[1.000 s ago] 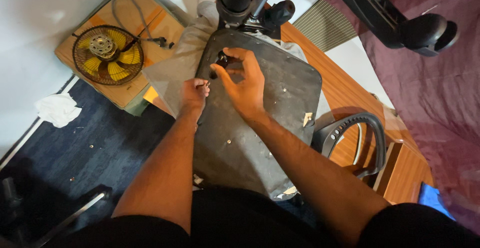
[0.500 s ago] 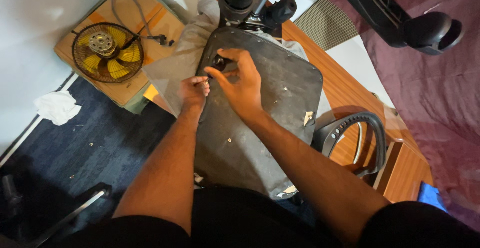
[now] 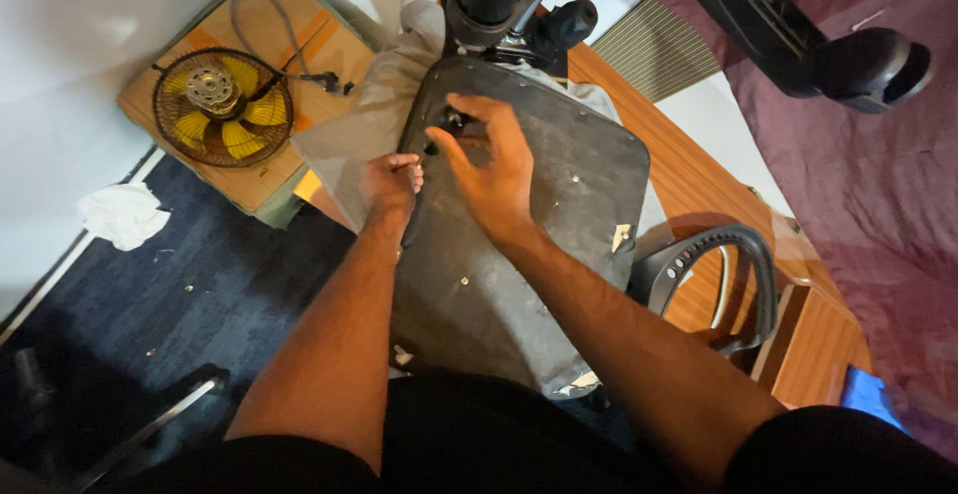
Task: The person sits on the floor with an office chair seat on their lap and works on a small black plastic component on the underside of the seat, twisting and pressing it by hand against the seat mechanism throughout the clip.
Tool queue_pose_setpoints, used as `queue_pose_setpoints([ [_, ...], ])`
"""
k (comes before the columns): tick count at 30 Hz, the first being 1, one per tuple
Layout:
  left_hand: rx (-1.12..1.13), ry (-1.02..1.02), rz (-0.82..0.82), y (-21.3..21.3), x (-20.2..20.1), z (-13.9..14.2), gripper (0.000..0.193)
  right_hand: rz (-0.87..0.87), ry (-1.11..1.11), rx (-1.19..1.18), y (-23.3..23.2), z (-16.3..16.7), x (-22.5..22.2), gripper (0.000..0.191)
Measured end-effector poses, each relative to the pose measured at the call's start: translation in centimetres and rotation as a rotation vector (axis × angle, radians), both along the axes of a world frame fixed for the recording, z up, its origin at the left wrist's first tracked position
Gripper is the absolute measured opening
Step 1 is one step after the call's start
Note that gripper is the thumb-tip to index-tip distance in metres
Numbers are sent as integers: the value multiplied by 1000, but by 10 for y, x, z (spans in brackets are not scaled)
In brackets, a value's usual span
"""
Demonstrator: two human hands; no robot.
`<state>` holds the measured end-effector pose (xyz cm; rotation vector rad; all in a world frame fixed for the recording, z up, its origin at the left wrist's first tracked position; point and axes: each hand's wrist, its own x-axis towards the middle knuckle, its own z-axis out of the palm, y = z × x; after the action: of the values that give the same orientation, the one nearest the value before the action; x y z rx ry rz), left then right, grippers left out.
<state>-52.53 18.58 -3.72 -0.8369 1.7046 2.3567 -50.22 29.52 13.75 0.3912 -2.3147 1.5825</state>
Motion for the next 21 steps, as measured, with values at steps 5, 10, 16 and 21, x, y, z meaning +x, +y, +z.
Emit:
queue_pose_setpoints([
  [5, -244, 93, -102, -8, 14, 23, 22, -93, 51, 27, -4, -12, -7, 51],
  [10, -681, 220, -179, -13, 37, 86, 43, -135, 3, 6, -8, -14, -1, 52],
  [16, -826, 387, -137, -3, 47, 152, 32, -206, -34, 80, -11, -10, 2, 51],
  [21, -785, 453, -161, -4, 47, 160, 26, -74, 86, 130, -5, 4, 9, 43],
])
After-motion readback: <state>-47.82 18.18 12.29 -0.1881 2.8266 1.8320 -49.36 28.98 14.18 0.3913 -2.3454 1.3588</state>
